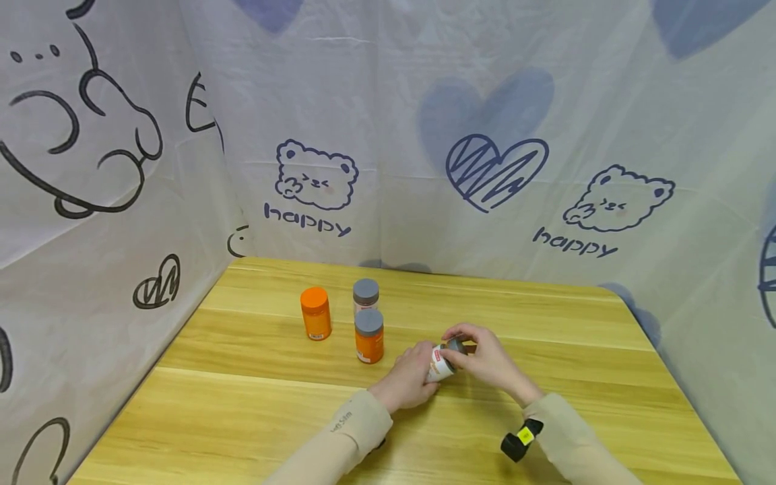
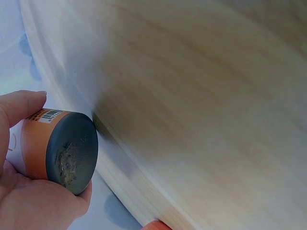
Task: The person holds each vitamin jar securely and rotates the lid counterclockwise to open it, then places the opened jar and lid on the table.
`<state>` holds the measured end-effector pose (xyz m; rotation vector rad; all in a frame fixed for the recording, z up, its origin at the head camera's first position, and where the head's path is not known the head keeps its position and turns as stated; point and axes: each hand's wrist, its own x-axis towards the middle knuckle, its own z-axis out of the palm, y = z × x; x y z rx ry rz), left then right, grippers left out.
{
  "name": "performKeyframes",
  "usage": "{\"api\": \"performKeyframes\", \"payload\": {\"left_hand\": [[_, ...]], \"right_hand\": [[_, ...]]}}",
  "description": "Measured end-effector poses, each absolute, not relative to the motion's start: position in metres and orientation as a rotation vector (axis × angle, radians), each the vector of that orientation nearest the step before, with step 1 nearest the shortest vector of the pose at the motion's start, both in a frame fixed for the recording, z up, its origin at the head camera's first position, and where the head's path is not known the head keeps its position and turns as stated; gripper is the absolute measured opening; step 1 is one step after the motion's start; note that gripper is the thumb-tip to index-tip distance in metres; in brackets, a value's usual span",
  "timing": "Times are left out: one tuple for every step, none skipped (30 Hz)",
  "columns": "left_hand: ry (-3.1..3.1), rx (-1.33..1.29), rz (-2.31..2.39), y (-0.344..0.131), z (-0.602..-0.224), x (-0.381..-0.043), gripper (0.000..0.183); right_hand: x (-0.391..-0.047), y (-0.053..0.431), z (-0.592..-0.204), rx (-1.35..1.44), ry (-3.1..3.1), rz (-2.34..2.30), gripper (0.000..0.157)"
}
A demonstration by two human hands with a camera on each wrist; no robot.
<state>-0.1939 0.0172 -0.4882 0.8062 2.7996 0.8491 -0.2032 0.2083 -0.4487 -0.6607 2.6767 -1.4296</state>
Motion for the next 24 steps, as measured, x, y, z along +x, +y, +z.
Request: {"api": "performKeyframes", "payload": {"left_hand": [[2.799,0.805,0.85,0.017,-0.488,-0.194,0.058],[2.798,0.804,0.851,0.017,-0.488,-0.194,0.058],[2.797,0.804,0.851,0.017,-0.488,-0.194,0.058],[2.799,0.805,0.85,0.018,-0.488,-0.194,0.058],[2.8,0.804,0.85,0.018,-0.488,-0.194,0.058],[2.8,0.803,0.849,0.018,-0.488,-0.194,0.058],[2.802,0.805,0.85,0.018,-0.488,-0.194,0.058],[2.802,0.804,0.849,0.018,-0.487,-0.194,0.058],[2.802,0.804,0.849,0.018,-0.487,-0.194,0.058],[2.803,0.805,0.847,0.018,-0.487,-0.194,0.058],[2.802,0.807,0.852,0.018,-0.487,-0.193,0.058],[2.802,0.808,0.856,0.018,-0.486,-0.193,0.058],[2.802,0.811,0.861,0.018,-0.486,-0.193,0.058],[2.803,0.81,0.864,0.018,-0.486,-0.193,0.057],[2.804,0.812,0.868,0.018,-0.485,-0.193,0.057],[2.804,0.812,0.873,0.018,-0.485,-0.192,0.057],[2.803,0.811,0.882,0.018,-0.485,-0.192,0.056],[2.805,0.81,0.881,0.018,-0.485,-0.192,0.056],[2.806,0.81,0.882,0.018,-0.485,-0.192,0.056],[2.807,0.808,0.881,0.018,-0.485,-0.192,0.056],[2.808,0.808,0.881,0.018,-0.485,-0.192,0.055],[2.808,0.807,0.881,0.018,-0.485,-0.192,0.055],[2.809,0.807,0.88,0.018,-0.485,-0.192,0.055],[2.81,0.806,0.878,0.018,-0.485,-0.192,0.055]], "right_hand": [[-0.203,0.208,-0.448,-0.649,2.675,-1.423,0.023],[-0.203,0.208,-0.448,-0.634,2.675,-1.413,0.025],[-0.203,0.209,-0.447,-0.619,2.674,-1.402,0.027],[-0.203,0.209,-0.447,-0.602,2.673,-1.392,0.027],[-0.203,0.209,-0.446,-0.585,2.674,-1.38,0.029],[-0.203,0.21,-0.446,-0.573,2.677,-1.365,0.03],[-0.203,0.211,-0.446,-0.563,2.68,-1.351,0.031],[-0.203,0.211,-0.445,-0.557,2.686,-1.338,0.032],[-0.203,0.212,-0.446,-0.554,2.689,-1.329,0.033],[-0.203,0.213,-0.446,-0.552,2.691,-1.318,0.034],[-0.204,0.214,-0.446,-0.552,2.694,-1.304,0.035],[-0.204,0.215,-0.446,-0.554,2.694,-1.293,0.037],[-0.204,0.216,-0.447,-0.556,2.693,-1.283,0.037],[-0.204,0.217,-0.447,-0.559,2.69,-1.276,0.038],[-0.205,0.218,-0.448,-0.564,2.687,-1.267,0.038],[-0.205,0.219,-0.448,-0.571,2.682,-1.258,0.039],[-0.205,0.22,-0.449,-0.577,2.676,-1.252,0.04],[-0.205,0.221,-0.449,-0.586,2.669,-1.248,0.041],[-0.205,0.221,-0.449,-0.595,2.663,-1.243,0.041],[-0.205,0.222,-0.449,-0.603,2.656,-1.24,0.042],[-0.205,0.223,-0.449,-0.609,2.651,-1.237,0.042],[-0.205,0.223,-0.449,-0.614,2.644,-1.236,0.043],[-0.205,0.224,-0.449,-0.619,2.638,-1.234,0.043],[-0.205,0.224,-0.449,-0.625,2.632,-1.234,0.044]]}}
